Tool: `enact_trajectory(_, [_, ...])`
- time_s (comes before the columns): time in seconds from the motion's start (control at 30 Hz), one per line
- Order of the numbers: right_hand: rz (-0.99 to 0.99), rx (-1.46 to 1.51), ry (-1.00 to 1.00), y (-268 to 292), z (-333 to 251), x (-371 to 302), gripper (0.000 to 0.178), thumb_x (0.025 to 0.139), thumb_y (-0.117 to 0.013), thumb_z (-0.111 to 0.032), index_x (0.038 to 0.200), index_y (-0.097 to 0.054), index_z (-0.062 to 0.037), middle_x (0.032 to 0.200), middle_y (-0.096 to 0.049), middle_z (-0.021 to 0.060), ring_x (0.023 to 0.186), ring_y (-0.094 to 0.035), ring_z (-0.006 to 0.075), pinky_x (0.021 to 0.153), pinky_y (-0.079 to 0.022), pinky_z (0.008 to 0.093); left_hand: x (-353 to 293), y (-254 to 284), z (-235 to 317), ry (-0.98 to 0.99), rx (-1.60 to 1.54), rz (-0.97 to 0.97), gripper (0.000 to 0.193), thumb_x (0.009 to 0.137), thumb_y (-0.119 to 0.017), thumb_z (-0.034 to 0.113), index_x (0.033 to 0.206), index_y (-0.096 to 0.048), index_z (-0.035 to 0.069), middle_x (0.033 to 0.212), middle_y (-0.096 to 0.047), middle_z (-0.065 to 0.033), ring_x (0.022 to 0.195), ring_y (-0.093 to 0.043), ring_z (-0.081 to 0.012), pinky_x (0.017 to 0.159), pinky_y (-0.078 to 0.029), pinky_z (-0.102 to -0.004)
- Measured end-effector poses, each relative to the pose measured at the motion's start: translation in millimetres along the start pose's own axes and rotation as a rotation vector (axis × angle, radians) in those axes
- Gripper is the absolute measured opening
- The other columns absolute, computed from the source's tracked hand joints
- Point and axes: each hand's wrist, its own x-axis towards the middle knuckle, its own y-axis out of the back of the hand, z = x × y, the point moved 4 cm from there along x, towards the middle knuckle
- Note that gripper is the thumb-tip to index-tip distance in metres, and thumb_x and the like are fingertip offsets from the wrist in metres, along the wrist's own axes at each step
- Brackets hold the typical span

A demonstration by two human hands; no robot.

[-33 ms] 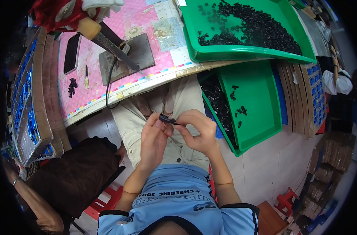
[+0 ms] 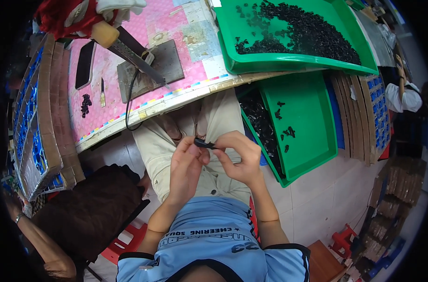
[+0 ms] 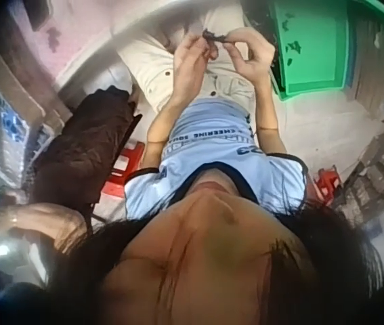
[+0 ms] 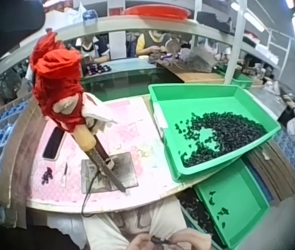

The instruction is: The person assembles small plastic components together by hand, presses each assembled piece against a mounted heated tip, and places the finished parts into a tray.

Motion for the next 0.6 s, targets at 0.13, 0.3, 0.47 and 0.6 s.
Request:
enact_trajectory(0.13, [0.081,0.024,-0.092,16.2,13.6,-17.0,0.009,0.062,-0.061,0.002,0.069,-0.054,0.0029,0.067,-0.055,0.0109,0.06,-0.054,0.0198,0.055,-0.043,0.0249,6.3,-3.3,-23.1,0.111,0.005,-0.009,0.014,0.086,-0.044,0.012,0.094,-0.044,0.002,0.079,-0.051,-0.0044,0.072,-0.049,-0.0109,0.066,-0.036,-0.0231])
enact_trajectory(0.3, [0.098,0.015,-0.128,24.3,13.4,-23.9,0.01,0.062,-0.061,0.003,0.069,-0.054,0.0027,0.067,-0.055,0.0106,0.06,-0.054,0.0188,0.055,-0.043,0.0245,5.2,-7.8,-28.1,0.117,0.029,-0.005,0.015,0.086,-0.043,0.011,0.096,-0.044,0.001,0.078,-0.051,-0.0049,0.071,-0.048,-0.0108,0.065,-0.037,-0.0232])
enact_trajectory(0.47, [0.083,-0.022,-0.055,25.8,6.5,-20.0,0.01,0.062,-0.062,0.003,0.069,-0.054,0.0022,0.067,-0.055,0.0101,0.06,-0.054,0.0186,0.054,-0.043,0.0236,2.0,-7.9,-26.3,0.093,0.059,-0.026,0.015,0.085,-0.043,0.01,0.097,-0.044,0.001,0.077,-0.051,-0.0053,0.071,-0.048,-0.0108,0.065,-0.036,-0.023])
enact_trajectory(0.6, [0.066,-0.047,-0.029,23.2,2.2,-18.3,0.01,0.062,-0.062,0.003,0.069,-0.054,0.0021,0.067,-0.055,0.01,0.059,-0.054,0.0187,0.054,-0.043,0.0235,1.6,-7.6,-22.7,0.079,0.077,-0.012,0.015,0.085,-0.043,0.01,0.097,-0.044,0.001,0.076,-0.051,-0.0054,0.071,-0.048,-0.0107,0.065,-0.036,-0.0226])
